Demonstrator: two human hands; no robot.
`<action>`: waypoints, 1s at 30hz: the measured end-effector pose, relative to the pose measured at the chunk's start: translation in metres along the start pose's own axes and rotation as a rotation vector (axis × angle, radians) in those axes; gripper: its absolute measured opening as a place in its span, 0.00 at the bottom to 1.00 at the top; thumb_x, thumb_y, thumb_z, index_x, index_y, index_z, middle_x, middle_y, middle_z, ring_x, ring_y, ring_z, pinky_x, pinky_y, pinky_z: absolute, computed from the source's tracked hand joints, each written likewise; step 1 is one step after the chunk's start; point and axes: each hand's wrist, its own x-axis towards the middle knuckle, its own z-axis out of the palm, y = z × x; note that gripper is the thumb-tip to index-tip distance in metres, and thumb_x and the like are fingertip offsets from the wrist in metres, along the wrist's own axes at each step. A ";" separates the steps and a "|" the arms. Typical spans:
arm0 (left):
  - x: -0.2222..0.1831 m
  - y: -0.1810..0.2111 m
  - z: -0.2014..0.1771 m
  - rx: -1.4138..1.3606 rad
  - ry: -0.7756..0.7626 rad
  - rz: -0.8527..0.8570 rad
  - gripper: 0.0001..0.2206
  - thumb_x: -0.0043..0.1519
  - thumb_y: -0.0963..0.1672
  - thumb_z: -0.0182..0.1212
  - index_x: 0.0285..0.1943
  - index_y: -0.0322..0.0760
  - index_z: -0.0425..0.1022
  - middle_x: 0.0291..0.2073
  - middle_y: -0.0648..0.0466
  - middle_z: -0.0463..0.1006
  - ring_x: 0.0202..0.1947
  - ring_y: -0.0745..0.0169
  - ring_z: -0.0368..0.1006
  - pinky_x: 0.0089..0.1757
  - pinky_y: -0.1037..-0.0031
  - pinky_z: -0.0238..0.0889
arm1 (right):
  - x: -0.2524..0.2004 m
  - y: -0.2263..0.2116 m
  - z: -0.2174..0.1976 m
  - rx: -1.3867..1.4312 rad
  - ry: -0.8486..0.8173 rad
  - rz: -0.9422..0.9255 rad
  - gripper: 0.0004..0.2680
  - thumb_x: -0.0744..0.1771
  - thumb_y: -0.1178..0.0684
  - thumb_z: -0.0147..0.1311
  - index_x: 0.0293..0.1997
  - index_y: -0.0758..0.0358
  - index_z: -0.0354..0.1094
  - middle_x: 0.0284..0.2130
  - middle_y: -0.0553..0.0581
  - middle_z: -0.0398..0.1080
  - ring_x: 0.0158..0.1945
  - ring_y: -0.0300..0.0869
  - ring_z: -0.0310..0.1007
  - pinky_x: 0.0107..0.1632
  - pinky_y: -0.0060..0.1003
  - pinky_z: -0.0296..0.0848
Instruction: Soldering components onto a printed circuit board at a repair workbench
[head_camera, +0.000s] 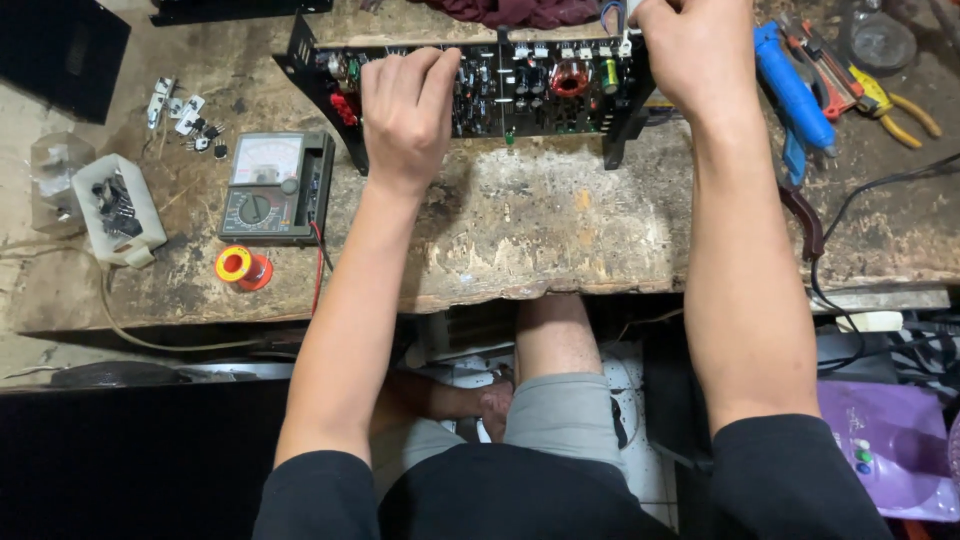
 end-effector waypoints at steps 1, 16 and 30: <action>-0.001 -0.001 0.001 0.024 0.024 0.028 0.02 0.54 0.40 0.56 0.33 0.36 0.71 0.25 0.53 0.73 0.23 0.67 0.67 0.28 0.80 0.58 | 0.002 0.001 -0.001 0.009 0.022 -0.114 0.05 0.61 0.64 0.44 0.29 0.64 0.51 0.26 0.55 0.54 0.31 0.40 0.49 0.33 0.35 0.50; -0.008 0.007 0.001 0.052 0.113 -0.033 0.03 0.51 0.40 0.58 0.32 0.41 0.73 0.25 0.56 0.75 0.20 0.68 0.65 0.29 0.77 0.50 | -0.001 -0.008 -0.003 -0.085 -0.066 0.081 0.14 0.60 0.63 0.44 0.15 0.58 0.39 0.13 0.47 0.39 0.21 0.33 0.36 0.27 0.33 0.37; -0.009 0.014 -0.004 0.095 0.085 -0.073 0.02 0.52 0.41 0.56 0.31 0.42 0.73 0.23 0.57 0.74 0.21 0.69 0.64 0.30 0.79 0.50 | -0.002 0.001 -0.002 -0.110 -0.050 0.083 0.10 0.63 0.59 0.48 0.16 0.60 0.56 0.12 0.46 0.48 0.21 0.31 0.46 0.24 0.33 0.47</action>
